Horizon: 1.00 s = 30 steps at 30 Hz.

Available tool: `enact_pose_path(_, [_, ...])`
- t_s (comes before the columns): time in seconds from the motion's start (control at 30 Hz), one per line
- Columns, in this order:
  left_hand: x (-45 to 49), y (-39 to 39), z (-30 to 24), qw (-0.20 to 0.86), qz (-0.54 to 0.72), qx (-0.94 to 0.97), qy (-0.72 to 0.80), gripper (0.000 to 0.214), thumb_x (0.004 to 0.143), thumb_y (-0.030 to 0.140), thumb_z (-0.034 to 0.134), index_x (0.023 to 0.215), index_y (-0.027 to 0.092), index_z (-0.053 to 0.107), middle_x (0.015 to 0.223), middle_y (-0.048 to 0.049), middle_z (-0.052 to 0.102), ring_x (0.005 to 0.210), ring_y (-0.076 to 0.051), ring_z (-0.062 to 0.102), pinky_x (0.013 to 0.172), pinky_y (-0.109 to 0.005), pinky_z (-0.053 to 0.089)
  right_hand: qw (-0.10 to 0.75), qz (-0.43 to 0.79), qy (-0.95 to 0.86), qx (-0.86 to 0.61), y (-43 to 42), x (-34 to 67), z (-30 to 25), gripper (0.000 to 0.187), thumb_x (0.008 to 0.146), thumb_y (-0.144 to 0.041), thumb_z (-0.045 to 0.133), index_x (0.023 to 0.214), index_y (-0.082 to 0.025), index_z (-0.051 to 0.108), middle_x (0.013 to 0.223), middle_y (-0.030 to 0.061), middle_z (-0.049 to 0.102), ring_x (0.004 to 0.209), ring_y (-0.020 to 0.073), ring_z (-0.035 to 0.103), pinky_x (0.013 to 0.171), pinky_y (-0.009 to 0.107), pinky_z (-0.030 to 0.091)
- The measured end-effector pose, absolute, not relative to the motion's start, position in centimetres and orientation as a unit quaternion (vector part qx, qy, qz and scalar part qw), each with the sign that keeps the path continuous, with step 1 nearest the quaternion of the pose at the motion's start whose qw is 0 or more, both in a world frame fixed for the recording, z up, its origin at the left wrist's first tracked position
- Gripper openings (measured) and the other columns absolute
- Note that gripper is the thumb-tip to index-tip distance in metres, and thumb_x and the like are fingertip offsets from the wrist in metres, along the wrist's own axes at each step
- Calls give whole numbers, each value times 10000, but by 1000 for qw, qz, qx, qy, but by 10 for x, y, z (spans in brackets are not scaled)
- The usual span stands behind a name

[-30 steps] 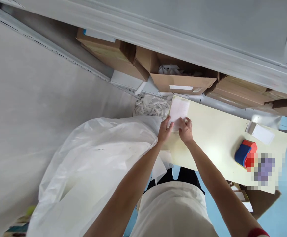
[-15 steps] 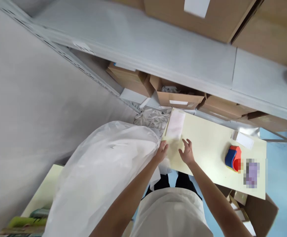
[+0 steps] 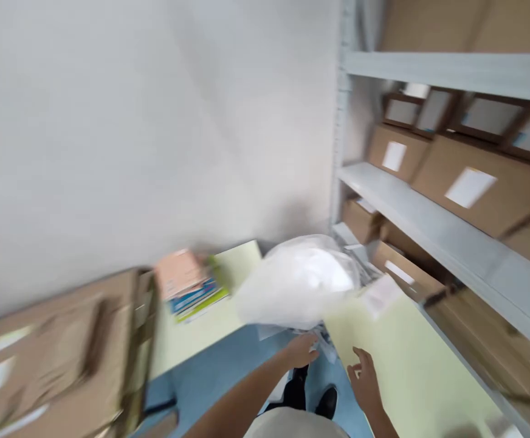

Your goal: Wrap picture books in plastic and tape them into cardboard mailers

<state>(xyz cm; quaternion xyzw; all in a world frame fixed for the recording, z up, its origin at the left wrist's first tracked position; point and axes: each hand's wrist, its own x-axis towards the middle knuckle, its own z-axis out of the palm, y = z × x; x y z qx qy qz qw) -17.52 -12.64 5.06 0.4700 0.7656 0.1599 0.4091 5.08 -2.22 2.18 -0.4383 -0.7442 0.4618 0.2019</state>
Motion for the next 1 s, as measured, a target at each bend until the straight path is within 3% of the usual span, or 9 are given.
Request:
enact_pose_path(0.13, [-184, -199, 78, 372, 225, 399, 807, 422, 779, 339, 606, 1185, 226, 628, 1118, -118, 696, 1048, -318, 647, 922, -441, 498, 130, 512, -788, -315, -41, 2, 47, 406, 734, -448, 577, 1054, -232, 704, 1044, 133, 719, 703, 268, 703, 685, 409, 592])
enact_pose_path(0.33, [-194, -321, 113, 279, 323, 272, 862, 454, 829, 390, 561, 1237, 200, 617, 1155, -136, 685, 1037, -315, 652, 910, -417, 505, 38, 569, -811, -128, -120, -87, 90, 352, 746, -442, 618, 984, -213, 739, 951, 124, 758, 811, 288, 723, 762, 401, 589])
enact_pose_path(0.53, [-210, -453, 127, 191, 413, 165, 875, 457, 836, 418, 561, 1229, 192, 612, 1165, -110, 684, 1005, -255, 661, 917, -381, 498, -34, 591, -805, -37, -224, -173, 108, 386, 741, -476, 652, 981, -187, 740, 947, 130, 759, 887, 284, 724, 810, 399, 582])
enact_pose_path(0.67, [-232, -536, 117, 149, 490, 67, 856, 444, 826, 415, 570, 1184, 158, 623, 1113, -115, 699, 962, -237, 662, 883, -374, 515, -52, 607, -793, -5, -296, -226, 110, 389, 716, -492, 686, 946, -182, 738, 899, 118, 760, 842, 268, 723, 803, 399, 576])
enact_pose_path(0.8, [-261, -603, 106, 96, 566, -41, 817, 389, 818, 435, 584, 1078, 154, 650, 1036, -107, 718, 951, -230, 665, 882, -375, 522, -70, 654, -753, -23, -358, -274, 106, 440, 628, -540, 742, 871, -173, 716, 774, 89, 738, 704, 243, 697, 694, 385, 572])
enact_pose_path(1.0, [-304, -678, 98, 7, 536, -147, 831, 293, 779, 384, 627, 972, 166, 667, 999, -96, 729, 912, -235, 682, 873, -386, 535, -67, 677, -726, -97, -411, -341, 86, 478, 563, -547, 739, 856, -174, 679, 737, 65, 716, 673, 216, 679, 664, 360, 556])
